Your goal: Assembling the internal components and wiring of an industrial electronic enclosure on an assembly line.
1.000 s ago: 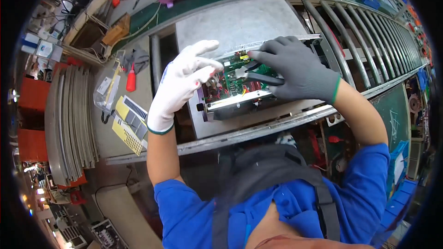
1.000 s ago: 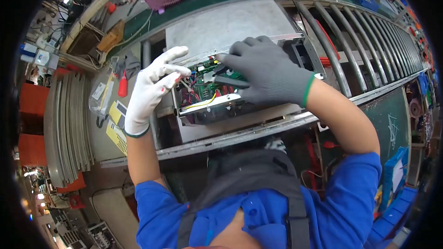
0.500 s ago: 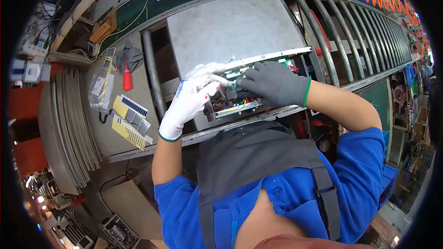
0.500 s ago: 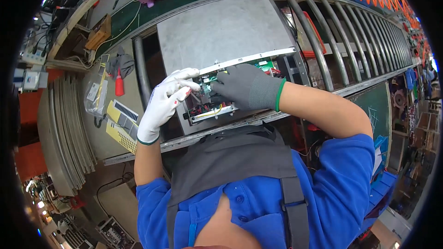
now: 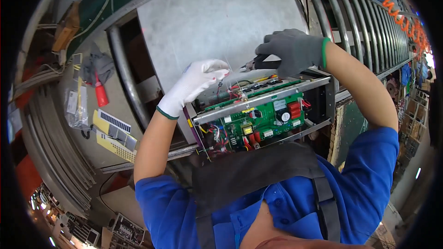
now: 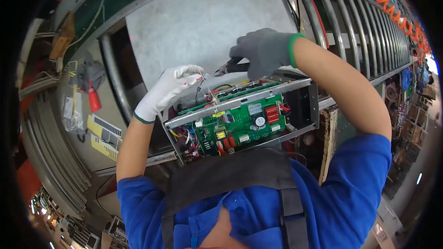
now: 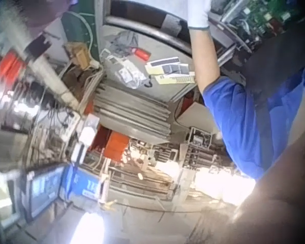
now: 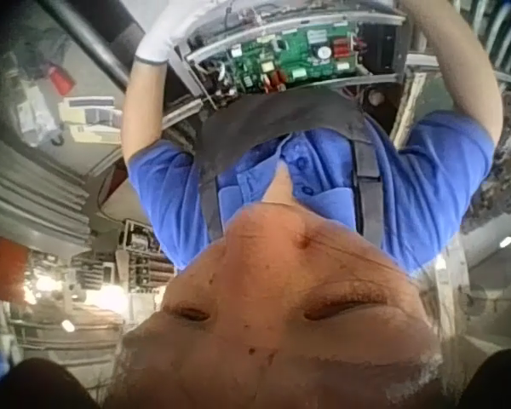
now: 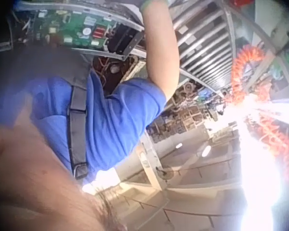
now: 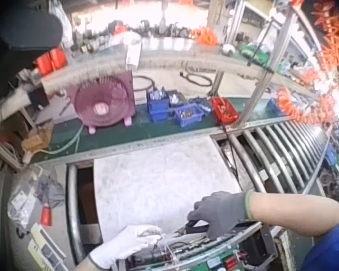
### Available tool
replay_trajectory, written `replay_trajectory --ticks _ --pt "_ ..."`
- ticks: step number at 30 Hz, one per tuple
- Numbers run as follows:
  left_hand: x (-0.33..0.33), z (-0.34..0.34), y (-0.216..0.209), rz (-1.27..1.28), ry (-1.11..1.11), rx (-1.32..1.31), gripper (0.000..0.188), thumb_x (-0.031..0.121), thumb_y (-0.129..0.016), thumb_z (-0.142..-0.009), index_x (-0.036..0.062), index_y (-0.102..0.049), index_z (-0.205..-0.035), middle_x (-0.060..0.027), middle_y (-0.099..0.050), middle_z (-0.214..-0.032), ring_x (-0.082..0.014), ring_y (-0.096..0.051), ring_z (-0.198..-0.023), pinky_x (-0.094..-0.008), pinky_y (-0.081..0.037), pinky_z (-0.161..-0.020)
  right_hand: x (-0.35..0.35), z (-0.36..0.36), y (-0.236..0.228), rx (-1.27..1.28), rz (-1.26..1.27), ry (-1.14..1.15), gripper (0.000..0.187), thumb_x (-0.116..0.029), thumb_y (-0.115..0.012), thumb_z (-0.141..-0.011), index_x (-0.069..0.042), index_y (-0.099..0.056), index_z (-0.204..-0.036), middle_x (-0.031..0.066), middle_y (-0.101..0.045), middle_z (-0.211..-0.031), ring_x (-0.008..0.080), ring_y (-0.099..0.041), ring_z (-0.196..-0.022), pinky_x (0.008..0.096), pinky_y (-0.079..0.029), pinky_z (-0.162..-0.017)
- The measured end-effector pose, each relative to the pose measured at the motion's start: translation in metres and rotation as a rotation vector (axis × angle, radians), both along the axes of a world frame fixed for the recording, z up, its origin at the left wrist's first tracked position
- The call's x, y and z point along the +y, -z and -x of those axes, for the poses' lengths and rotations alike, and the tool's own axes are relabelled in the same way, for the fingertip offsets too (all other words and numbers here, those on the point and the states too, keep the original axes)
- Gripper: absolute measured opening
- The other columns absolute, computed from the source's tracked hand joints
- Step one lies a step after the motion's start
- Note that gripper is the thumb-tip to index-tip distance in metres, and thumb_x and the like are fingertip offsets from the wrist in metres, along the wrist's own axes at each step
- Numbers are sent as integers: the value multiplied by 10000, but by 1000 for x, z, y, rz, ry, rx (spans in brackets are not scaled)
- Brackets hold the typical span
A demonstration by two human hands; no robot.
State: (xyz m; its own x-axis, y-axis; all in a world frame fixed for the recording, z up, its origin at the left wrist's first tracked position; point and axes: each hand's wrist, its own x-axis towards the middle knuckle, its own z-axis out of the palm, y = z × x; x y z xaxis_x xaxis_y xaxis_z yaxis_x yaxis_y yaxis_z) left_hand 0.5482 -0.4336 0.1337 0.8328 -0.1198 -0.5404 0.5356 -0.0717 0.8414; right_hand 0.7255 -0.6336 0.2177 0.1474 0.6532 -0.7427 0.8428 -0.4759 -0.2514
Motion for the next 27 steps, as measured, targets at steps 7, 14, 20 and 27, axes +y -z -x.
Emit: replay_trajectory --ticks 7,14,20,27 --pt "-10 3 46 164 -273 150 121 3 -626 -893 -38 -683 -992 4 -633 -870 -43 -510 -761 -199 -403 -654 29 11 51 198 87 -151 612 -242 -728 -679 -146 -599 -1270 100 -624 -1103 291 -607 -1098 431 -484 -952" --pt "-8 1 41 39 -218 138 125 -19 -623 -886 -25 -693 -990 0 -647 -879 -40 -516 -758 -198 -405 -650 25 7 51 250 84 -83 625 -175 -745 -657 -131 -604 -1265 110 -615 -1117 294 -612 -1089 426 -490 -960" --pt "-10 0 45 84 -213 85 111 8 -619 -907 -14 -696 -984 1 -654 -902 -41 -524 -762 -204 -414 -655 30 9 52 383 109 -24 499 -170 -739 -657 -80 -659 -1141 140 -671 -967 335 -657 -966 436 -528 -857" --pt "0 0 19 177 -310 117 199 181 -532 -1004 29 -638 -1078 4 -626 -867 3 -406 -643 -151 -312 -557 7 -11 21 364 87 71 393 -155 -709 -682 -60 -700 -1063 156 -704 -967 327 -680 -922 413 -544 -835"
